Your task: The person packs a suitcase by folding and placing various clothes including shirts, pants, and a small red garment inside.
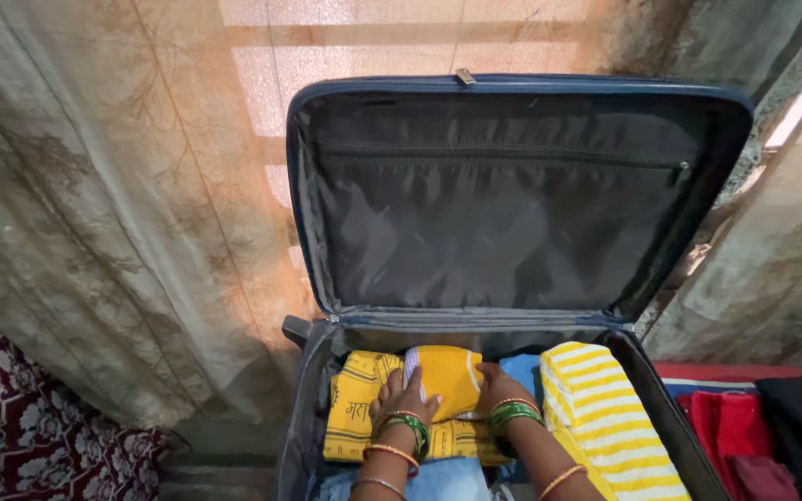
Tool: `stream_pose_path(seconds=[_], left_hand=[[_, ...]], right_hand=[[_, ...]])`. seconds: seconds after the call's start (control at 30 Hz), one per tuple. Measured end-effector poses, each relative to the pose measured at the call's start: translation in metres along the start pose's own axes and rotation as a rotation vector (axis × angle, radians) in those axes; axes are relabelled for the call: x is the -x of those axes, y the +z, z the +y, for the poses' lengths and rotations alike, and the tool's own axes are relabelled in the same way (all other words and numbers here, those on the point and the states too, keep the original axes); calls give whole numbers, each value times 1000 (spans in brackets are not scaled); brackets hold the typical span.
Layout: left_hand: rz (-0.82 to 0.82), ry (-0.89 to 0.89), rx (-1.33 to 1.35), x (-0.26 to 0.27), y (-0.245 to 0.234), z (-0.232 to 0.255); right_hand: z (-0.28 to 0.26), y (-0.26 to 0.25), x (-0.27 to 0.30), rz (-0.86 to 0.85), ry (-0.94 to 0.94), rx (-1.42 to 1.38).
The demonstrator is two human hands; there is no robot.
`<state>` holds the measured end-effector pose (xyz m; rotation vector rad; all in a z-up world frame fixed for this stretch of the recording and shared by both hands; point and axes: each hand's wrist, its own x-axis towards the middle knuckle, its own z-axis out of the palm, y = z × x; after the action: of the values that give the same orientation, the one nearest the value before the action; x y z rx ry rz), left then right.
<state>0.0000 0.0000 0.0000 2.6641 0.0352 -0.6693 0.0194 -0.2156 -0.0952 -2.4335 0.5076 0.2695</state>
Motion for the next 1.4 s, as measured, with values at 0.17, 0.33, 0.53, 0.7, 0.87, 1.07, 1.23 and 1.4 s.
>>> stream_pose_path(seconds=[0.17, 0.33, 0.53, 0.7, 0.87, 1.07, 1.23, 1.4], left_hand=[[93, 44, -16, -4, 11, -7], [145, 109, -61, 4, 13, -5], [100, 276, -222, 15, 10, 2], [7, 240, -228, 11, 11, -1], [-34, 186, -147, -8, 18, -5], [-3, 204, -113, -33, 32, -14], [92, 322, -5, -72, 65, -40], [200, 518, 257, -109, 90, -72]], right_hand=[[-21, -18, 19, -80, -148, 281], [-10, -4, 8, 202, -335, 376], [-47, -16, 59, 88, -372, 480], [-19, 17, 34, -12, -359, 464], [5, 39, -3, -33, -386, 434], [6, 40, -11, -65, -388, 394], [28, 43, -30, -9, -595, 257], [31, 12, 2, 247, -990, 483]])
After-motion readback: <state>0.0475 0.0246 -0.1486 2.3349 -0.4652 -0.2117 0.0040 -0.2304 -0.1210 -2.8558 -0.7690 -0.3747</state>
